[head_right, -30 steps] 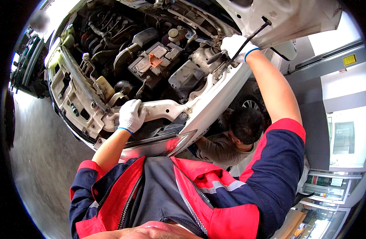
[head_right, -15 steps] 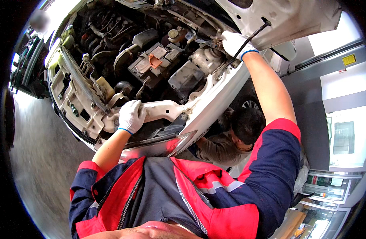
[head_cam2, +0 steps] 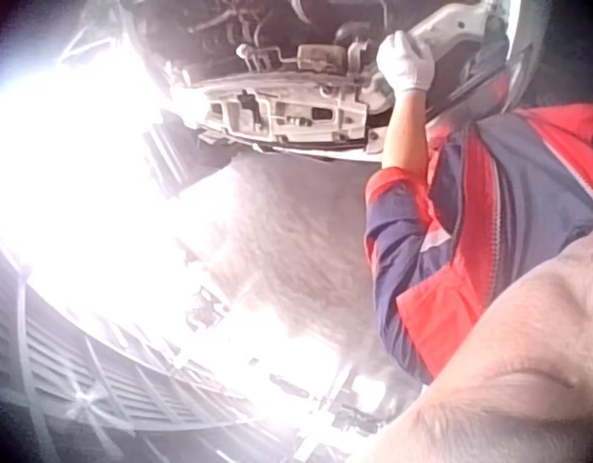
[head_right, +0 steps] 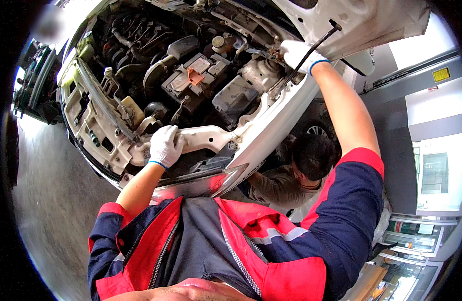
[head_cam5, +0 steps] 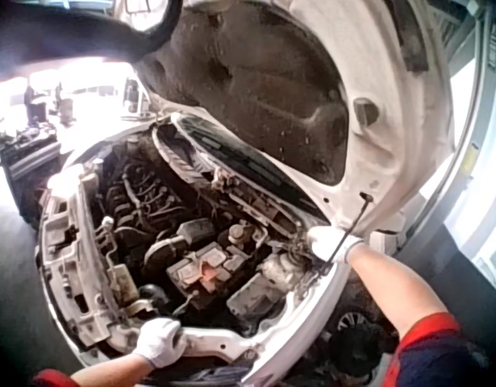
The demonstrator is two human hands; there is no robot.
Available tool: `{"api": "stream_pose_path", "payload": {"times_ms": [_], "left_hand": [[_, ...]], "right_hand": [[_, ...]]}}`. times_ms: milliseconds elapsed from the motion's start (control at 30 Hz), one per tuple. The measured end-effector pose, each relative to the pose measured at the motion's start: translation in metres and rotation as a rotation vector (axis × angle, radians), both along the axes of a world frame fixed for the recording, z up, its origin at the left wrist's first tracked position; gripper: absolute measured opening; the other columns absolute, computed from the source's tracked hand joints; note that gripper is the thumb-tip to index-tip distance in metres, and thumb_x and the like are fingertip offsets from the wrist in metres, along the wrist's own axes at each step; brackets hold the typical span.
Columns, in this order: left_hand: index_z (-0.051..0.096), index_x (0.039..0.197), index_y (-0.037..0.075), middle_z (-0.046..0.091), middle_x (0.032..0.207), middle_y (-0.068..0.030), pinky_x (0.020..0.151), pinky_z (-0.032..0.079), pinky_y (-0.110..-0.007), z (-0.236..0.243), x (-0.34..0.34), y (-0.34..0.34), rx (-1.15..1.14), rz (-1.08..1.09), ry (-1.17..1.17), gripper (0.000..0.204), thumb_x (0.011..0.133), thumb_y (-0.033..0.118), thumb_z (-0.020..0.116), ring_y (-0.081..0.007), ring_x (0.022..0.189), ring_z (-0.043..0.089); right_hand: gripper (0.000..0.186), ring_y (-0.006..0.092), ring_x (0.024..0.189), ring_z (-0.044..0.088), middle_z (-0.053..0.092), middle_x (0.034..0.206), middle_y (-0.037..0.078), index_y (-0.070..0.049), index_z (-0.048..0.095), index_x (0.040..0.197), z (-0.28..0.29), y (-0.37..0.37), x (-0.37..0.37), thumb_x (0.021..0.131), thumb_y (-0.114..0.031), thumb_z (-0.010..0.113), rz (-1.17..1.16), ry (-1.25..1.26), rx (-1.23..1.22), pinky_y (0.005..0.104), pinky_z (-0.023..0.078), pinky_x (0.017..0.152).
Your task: The person removes a plastic engine cover, selects a socket wrench from a tool cart, and uses it to loosen and remove bolts from the engine bay. The person then removes a metal bracket and continues to work on components within the engine compartment.
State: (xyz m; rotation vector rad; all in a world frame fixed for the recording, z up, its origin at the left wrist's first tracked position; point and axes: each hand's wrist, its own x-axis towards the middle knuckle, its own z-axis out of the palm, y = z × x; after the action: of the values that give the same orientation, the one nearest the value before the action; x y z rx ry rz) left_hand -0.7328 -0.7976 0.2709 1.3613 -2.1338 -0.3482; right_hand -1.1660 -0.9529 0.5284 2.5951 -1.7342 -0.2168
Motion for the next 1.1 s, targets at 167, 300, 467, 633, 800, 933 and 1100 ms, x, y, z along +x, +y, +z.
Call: {"api": "stream_pose_path", "payload": {"times_ms": [167, 300, 467, 633, 800, 933, 1100], "left_hand": [[0.068, 0.112, -0.001, 0.069, 0.11, -0.0207, 0.095, 0.051, -0.048, -0.001, 0.0, 0.001, -0.03, 0.004, 0.004, 0.035, 0.087, 0.024, 0.07, -0.0395, 0.104, 0.065], [0.068, 0.11, -0.001, 0.069, 0.105, -0.02, 0.091, 0.052, -0.048, 0.003, -0.001, 0.0, -0.051, -0.001, 0.014, 0.034, 0.087, 0.024, 0.07, -0.0391, 0.1, 0.065], [0.068, 0.113, -0.001, 0.069, 0.109, -0.0212, 0.095, 0.052, -0.047, 0.008, 0.0, 0.001, 0.027, -0.006, -0.014, 0.035, 0.088, 0.023, 0.07, -0.0396, 0.103, 0.065], [0.069, 0.113, -0.001, 0.069, 0.11, -0.0212, 0.095, 0.052, -0.047, -0.004, 0.001, 0.002, -0.028, 0.008, 0.01, 0.035, 0.088, 0.023, 0.07, -0.0399, 0.104, 0.065], [0.068, 0.113, -0.001, 0.069, 0.111, -0.0216, 0.097, 0.051, -0.048, 0.006, 0.0, 0.003, 0.016, 0.003, 0.001, 0.035, 0.088, 0.024, 0.069, -0.0398, 0.106, 0.065], [0.068, 0.113, -0.001, 0.069, 0.111, -0.0216, 0.097, 0.051, -0.048, 0.004, -0.002, 0.0, 0.009, -0.001, -0.001, 0.036, 0.088, 0.024, 0.07, -0.0397, 0.106, 0.065], [0.068, 0.112, -0.001, 0.069, 0.111, -0.0214, 0.096, 0.051, -0.048, 0.002, 0.0, 0.0, 0.008, 0.01, 0.001, 0.035, 0.088, 0.024, 0.07, -0.0396, 0.105, 0.065]], "right_hand": [[0.02, 0.0452, 0.106, 0.066, 0.071, 0.112, 0.022, -0.004, 0.071, 0.097, -0.004, 0.006, -0.001, 0.088, -0.018, 0.059, 0.176, 0.25, -0.023, 0.0497, 0.053, 0.092], [0.026, 0.0468, 0.108, 0.065, 0.069, 0.115, 0.024, -0.004, 0.068, 0.105, -0.009, -0.002, -0.003, 0.092, -0.023, 0.055, -0.282, -0.058, -0.162, 0.0516, 0.052, 0.094], [0.017, 0.0429, 0.105, 0.066, 0.069, 0.115, 0.018, -0.008, 0.071, 0.094, -0.002, 0.006, 0.002, 0.088, -0.014, 0.057, 0.238, 0.276, -0.043, 0.0506, 0.052, 0.093], [0.029, 0.0455, 0.11, 0.065, 0.069, 0.115, 0.026, -0.004, 0.066, 0.108, -0.002, 0.0, 0.005, 0.094, -0.025, 0.052, -0.322, 0.041, -0.12, 0.0513, 0.052, 0.096], [0.022, 0.0412, 0.107, 0.066, 0.07, 0.112, 0.019, -0.009, 0.072, 0.101, -0.002, 0.007, -0.002, 0.092, -0.02, 0.055, 0.173, 0.328, -0.018, 0.0492, 0.053, 0.093], [0.023, 0.0423, 0.104, 0.067, 0.07, 0.11, 0.021, -0.008, 0.072, 0.102, -0.014, -0.003, -0.004, 0.092, -0.019, 0.054, -0.144, 0.109, -0.156, 0.0496, 0.053, 0.092], [0.025, 0.0437, 0.104, 0.067, 0.071, 0.111, 0.021, -0.004, 0.071, 0.096, 0.006, 0.004, 0.008, 0.091, -0.022, 0.055, 0.127, 0.273, 0.139, 0.0507, 0.053, 0.092]]}}
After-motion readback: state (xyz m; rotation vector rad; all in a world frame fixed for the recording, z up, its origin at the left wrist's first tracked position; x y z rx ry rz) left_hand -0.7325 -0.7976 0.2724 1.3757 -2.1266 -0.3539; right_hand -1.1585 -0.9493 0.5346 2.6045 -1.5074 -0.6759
